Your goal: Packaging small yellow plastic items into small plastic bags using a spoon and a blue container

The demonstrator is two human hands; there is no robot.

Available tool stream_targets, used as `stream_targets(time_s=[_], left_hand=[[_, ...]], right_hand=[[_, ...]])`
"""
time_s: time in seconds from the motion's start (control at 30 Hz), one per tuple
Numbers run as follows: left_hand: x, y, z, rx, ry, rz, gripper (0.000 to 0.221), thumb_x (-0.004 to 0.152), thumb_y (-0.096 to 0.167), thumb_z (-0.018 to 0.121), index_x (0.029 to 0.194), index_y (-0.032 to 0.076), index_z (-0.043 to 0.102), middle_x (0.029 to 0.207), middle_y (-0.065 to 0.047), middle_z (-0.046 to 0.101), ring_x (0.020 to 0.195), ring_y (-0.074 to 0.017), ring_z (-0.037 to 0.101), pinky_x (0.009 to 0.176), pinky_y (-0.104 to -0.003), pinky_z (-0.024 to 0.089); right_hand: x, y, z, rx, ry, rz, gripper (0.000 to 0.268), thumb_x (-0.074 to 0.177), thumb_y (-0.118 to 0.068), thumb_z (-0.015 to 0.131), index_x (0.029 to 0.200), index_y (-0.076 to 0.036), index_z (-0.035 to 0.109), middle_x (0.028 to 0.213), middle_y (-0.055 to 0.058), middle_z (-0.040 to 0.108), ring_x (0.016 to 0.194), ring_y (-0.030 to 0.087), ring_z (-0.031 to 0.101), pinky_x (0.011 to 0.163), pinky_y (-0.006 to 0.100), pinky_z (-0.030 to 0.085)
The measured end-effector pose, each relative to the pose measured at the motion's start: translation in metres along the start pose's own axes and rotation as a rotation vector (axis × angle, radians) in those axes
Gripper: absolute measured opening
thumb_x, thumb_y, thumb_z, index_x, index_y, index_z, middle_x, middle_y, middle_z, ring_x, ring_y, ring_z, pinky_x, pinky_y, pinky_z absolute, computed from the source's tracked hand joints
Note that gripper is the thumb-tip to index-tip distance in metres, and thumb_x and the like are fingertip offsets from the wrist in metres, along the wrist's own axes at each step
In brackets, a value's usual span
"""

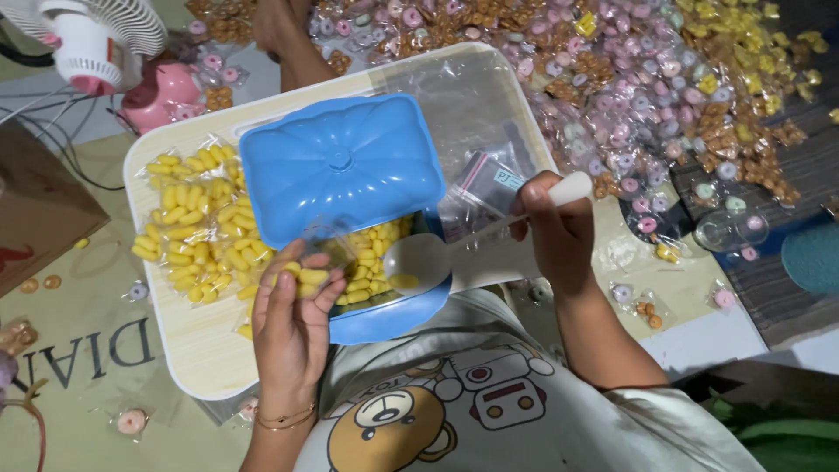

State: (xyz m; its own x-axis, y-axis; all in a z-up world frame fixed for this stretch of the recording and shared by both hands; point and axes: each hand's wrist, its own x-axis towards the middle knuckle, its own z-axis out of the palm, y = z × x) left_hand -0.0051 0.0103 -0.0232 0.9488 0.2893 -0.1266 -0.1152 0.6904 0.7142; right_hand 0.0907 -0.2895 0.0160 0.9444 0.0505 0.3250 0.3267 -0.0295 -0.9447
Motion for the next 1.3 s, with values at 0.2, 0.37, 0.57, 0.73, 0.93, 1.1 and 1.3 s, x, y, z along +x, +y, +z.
stream_targets(time_s=[0.2, 0.37, 0.57, 0.73, 0.93, 1.1, 1.3], left_hand=[[0.002, 0.001, 0.006, -0.009, 0.004, -0.024, 0.043, 0.101, 0.021, 0.059, 0.138, -0.002, 0.056, 0.114, -0.024, 0.068, 0.098, -0.0352, 0.069, 0.093, -0.044, 0.059], [0.0, 0.003, 0.009, 0.02, 0.039, -0.061, 0.049, 0.097, 0.024, 0.062, 0.137, -0.003, 0.055, 0.112, -0.023, 0.068, 0.096, -0.0347, 0.069, 0.091, -0.044, 0.058], [0.002, -0.002, 0.001, -0.008, 0.051, -0.041, 0.047, 0.099, 0.019, 0.059, 0.139, -0.006, 0.055, 0.113, -0.027, 0.068, 0.093, -0.0372, 0.069, 0.089, -0.045, 0.059], [0.001, -0.002, -0.004, 0.013, 0.013, -0.02, 0.044, 0.101, 0.019, 0.059, 0.139, -0.004, 0.055, 0.113, -0.026, 0.068, 0.097, -0.0379, 0.069, 0.09, -0.044, 0.058], [0.003, -0.002, -0.009, 0.096, 0.049, 0.001, 0.052, 0.103, 0.026, 0.058, 0.144, -0.005, 0.05, 0.113, -0.024, 0.067, 0.097, -0.036, 0.067, 0.089, -0.042, 0.058], [0.003, -0.003, -0.01, 0.095, 0.058, 0.004, 0.05, 0.104, 0.026, 0.057, 0.144, -0.005, 0.051, 0.113, -0.024, 0.067, 0.096, -0.0352, 0.068, 0.089, -0.041, 0.058], [0.003, -0.002, -0.009, 0.069, 0.03, 0.015, 0.051, 0.102, 0.025, 0.061, 0.142, -0.005, 0.052, 0.113, -0.025, 0.068, 0.097, -0.0356, 0.069, 0.088, -0.04, 0.059]], right_hand=[[0.001, 0.02, -0.009, 0.206, 0.063, 0.026, 0.025, 0.105, -0.02, 0.054, 0.082, -0.01, 0.053, 0.069, 0.004, 0.048, 0.051, 0.013, 0.044, 0.045, 0.026, 0.039], [-0.007, 0.035, -0.017, 0.264, 0.117, 0.138, 0.022, 0.103, -0.022, 0.059, 0.083, -0.012, 0.057, 0.073, 0.005, 0.055, 0.054, 0.015, 0.046, 0.047, 0.028, 0.039], [-0.007, 0.034, -0.011, 0.175, 0.084, 0.106, 0.025, 0.106, -0.018, 0.053, 0.084, -0.009, 0.057, 0.081, 0.005, 0.056, 0.054, 0.018, 0.051, 0.054, 0.03, 0.041], [-0.005, 0.016, -0.004, 0.076, 0.004, 0.095, 0.03, 0.107, -0.025, 0.053, 0.081, -0.008, 0.057, 0.063, 0.004, 0.053, 0.055, 0.013, 0.054, 0.057, 0.027, 0.044], [-0.007, 0.02, -0.004, 0.051, 0.004, 0.204, 0.033, 0.104, -0.033, 0.055, 0.08, -0.01, 0.06, 0.069, 0.001, 0.057, 0.059, 0.013, 0.058, 0.058, 0.026, 0.048], [-0.008, 0.026, -0.005, 0.083, -0.008, 0.229, 0.032, 0.104, -0.033, 0.055, 0.082, -0.011, 0.06, 0.073, 0.001, 0.057, 0.06, 0.013, 0.06, 0.058, 0.026, 0.048], [-0.006, 0.014, 0.0, 0.02, -0.02, 0.23, 0.035, 0.104, -0.035, 0.055, 0.08, -0.01, 0.061, 0.067, 0.002, 0.06, 0.059, 0.013, 0.061, 0.059, 0.025, 0.049]])
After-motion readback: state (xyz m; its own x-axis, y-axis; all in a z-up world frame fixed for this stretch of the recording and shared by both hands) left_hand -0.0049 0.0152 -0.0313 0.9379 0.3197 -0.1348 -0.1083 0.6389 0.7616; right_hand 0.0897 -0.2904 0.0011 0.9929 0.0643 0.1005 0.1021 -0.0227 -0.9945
